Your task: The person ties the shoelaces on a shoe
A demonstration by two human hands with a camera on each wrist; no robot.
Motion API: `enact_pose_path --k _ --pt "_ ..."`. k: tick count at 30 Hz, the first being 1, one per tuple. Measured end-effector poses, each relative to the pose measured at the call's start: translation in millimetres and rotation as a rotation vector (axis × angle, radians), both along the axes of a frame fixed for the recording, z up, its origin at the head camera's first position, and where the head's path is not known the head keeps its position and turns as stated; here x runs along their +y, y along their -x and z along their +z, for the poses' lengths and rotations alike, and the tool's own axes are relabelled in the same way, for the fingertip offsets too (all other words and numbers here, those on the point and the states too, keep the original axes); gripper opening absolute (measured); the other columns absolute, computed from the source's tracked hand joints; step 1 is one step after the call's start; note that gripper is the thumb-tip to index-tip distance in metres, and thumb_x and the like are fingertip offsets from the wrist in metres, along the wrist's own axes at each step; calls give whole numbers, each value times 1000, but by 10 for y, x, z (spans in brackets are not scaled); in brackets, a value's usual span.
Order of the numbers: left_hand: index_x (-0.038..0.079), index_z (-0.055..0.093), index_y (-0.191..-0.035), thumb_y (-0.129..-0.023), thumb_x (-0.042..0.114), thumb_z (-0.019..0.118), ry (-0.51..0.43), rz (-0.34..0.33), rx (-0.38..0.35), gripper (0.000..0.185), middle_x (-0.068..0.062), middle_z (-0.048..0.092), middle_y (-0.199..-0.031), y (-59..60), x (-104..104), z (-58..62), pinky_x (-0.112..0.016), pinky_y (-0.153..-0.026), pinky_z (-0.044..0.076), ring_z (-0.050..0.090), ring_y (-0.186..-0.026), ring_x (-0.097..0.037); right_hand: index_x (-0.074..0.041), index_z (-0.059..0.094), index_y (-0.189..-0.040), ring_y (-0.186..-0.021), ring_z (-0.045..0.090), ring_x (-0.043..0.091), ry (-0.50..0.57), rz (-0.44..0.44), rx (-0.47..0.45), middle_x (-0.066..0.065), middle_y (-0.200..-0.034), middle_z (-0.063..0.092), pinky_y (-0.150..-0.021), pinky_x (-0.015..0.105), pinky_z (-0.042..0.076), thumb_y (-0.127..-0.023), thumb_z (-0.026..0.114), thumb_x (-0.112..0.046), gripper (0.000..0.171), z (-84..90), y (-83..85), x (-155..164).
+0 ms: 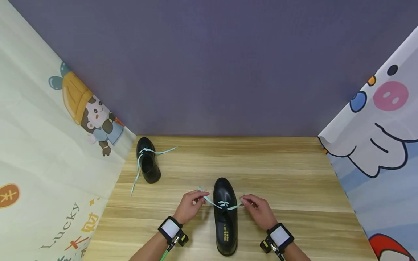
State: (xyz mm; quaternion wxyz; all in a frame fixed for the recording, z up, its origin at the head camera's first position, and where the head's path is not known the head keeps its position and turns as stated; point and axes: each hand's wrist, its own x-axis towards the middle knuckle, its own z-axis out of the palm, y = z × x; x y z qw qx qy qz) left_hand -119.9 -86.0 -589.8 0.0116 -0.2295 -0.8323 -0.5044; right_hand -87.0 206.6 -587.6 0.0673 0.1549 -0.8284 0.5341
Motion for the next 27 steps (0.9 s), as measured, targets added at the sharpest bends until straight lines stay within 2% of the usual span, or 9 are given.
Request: enact_pose_path --k 5,9,12,15,18,20,23,27 --pt "6 73 -103 -98 11 64 -158 43 -39 11 -7 73 -99 -14 85 19 -28 -79 56 69 -90 -18 2 69 -106 -86 66 19 99 35 58 14 -97 70 -76 18 52 -94 57 14 21 -79 77 -19" --pt "-3 64 -104 -98 9 64 -363 21 -175 13 -19 71 -100 -5 172 42 -33 -84 56 71 -95 -28 4 66 -110 -98 68 17 210 102 54 21 -102 70 -85 19 53 -96 54 14 21 -64 138 -78" --pt "-10 52 -110 -100 1 57 -512 -11 -265 15 -32 66 -99 10 237 78 -35 -85 56 71 -93 -35 10 61 -114 -97 70 19 294 146 11 26 -102 69 -85 24 55 -99 50 12 19 -14 167 -141" --pt "-12 42 -116 -102 0 52 -587 -21 -303 21 -37 64 -101 43 297 132 -31 -81 55 68 -84 -31 15 53 -122 -88 71 22 345 179 -7 30 -102 67 -79 28 56 -101 45 11 22 31 194 -197" --pt "-8 35 -121 -103 2 51 -608 -26 -330 27 -37 65 -101 77 336 184 -27 -76 51 60 -74 -23 18 42 -129 -75 68 24 389 211 -21 29 -103 67 -72 27 54 -102 42 12 28 68 225 -246" --pt "-6 35 -124 -102 4 53 -587 -29 -358 30 -34 67 -101 93 352 211 -24 -76 48 58 -73 -17 19 35 -131 -68 64 25 425 229 -34 27 -104 68 -69 27 50 -102 40 12 31 82 245 -274" --pt "-9 47 -120 -99 4 59 -550 -31 -412 27 -28 71 -98 97 377 237 -23 -76 48 63 -78 -12 20 31 -127 -63 58 27 458 233 -57 27 -103 69 -65 29 48 -102 42 11 29 93 261 -315" --pt "-10 66 -105 -95 4 66 -516 -13 -464 17 -18 74 -93 82 414 255 -23 -75 52 68 -84 -12 17 40 -118 -63 58 25 426 189 -84 29 -102 69 -60 38 49 -102 46 8 20 105 267 -360"
